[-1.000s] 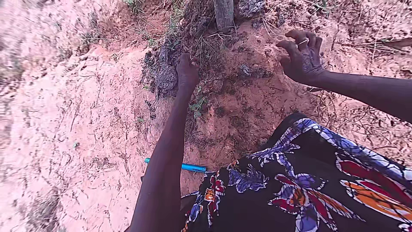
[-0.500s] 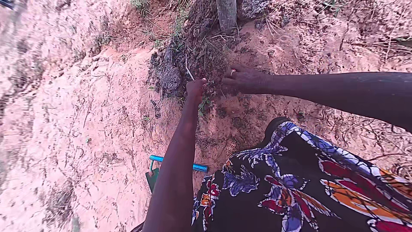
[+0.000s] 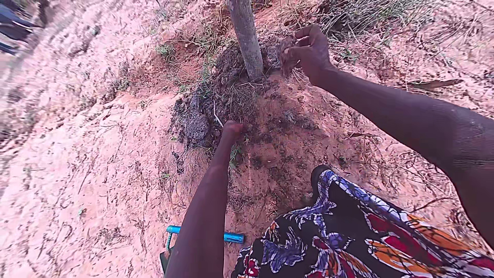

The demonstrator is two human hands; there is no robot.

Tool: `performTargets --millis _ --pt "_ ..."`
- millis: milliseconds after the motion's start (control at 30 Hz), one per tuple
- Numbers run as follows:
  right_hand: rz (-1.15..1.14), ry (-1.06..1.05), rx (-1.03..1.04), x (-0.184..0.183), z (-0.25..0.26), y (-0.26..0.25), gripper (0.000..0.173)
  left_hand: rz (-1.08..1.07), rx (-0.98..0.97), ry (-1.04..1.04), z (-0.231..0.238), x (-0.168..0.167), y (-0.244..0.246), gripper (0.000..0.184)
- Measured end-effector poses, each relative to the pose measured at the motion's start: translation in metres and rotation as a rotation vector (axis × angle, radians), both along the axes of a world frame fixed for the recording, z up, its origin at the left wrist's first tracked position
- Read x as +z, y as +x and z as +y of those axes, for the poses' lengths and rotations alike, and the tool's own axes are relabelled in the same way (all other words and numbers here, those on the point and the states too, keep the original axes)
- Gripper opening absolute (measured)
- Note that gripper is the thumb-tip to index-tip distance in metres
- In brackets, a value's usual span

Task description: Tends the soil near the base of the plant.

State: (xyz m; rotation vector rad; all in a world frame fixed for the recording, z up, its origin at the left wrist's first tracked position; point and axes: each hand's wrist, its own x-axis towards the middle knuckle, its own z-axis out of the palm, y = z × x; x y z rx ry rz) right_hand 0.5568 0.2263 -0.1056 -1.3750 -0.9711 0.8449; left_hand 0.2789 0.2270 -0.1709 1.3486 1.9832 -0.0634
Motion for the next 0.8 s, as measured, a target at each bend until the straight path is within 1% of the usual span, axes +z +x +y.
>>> performTargets --millis 100,133,200,267,367,467,533,633,700,767,800 --pt "-0.157 0.076 -0.032 0.015 0.025 -0.003 0.046 0.063 -0.054 0.003 0.001 -0.005 -0.001 0.034" --pt "-0.228 0.076 -0.03 0.018 0.034 -0.004 0.045 0.084 -0.072 0.014 0.003 -0.008 -0.002 0.035" --pt "-0.362 0.031 0.039 0.019 0.048 -0.008 0.048 0.136 -0.123 0.026 0.005 -0.012 -0.001 0.039" --pt "-0.417 -0.05 0.121 0.014 0.053 -0.014 0.052 0.18 -0.175 0.035 0.003 -0.011 -0.001 0.038" --pt "-0.466 -0.088 0.148 -0.002 0.044 -0.019 0.046 0.308 -0.303 0.025 -0.011 0.003 0.006 0.03" --pt "-0.531 -0.049 0.244 -0.027 0.032 -0.006 0.045 0.449 -0.451 0.002 -0.025 0.011 0.018 0.03" --pt "-0.59 0.0 0.296 -0.035 0.031 -0.002 0.043 0.504 -0.496 0.001 -0.036 0.018 0.023 0.031" --pt "-0.674 -0.015 0.338 -0.033 0.03 -0.003 0.039 0.507 -0.512 -0.028 -0.046 0.025 0.029 0.032" --pt "-0.783 -0.009 0.364 -0.032 0.025 -0.005 0.033 0.468 -0.528 -0.062 -0.047 0.026 0.027 0.031" --pt "-0.939 0.055 0.358 -0.042 0.018 -0.004 0.026 0.353 -0.515 -0.054 -0.051 0.028 0.017 0.031" --pt "-1.009 0.075 0.344 -0.048 0.013 0.0 0.027 0.242 -0.472 -0.022 -0.054 0.029 0.011 0.031"
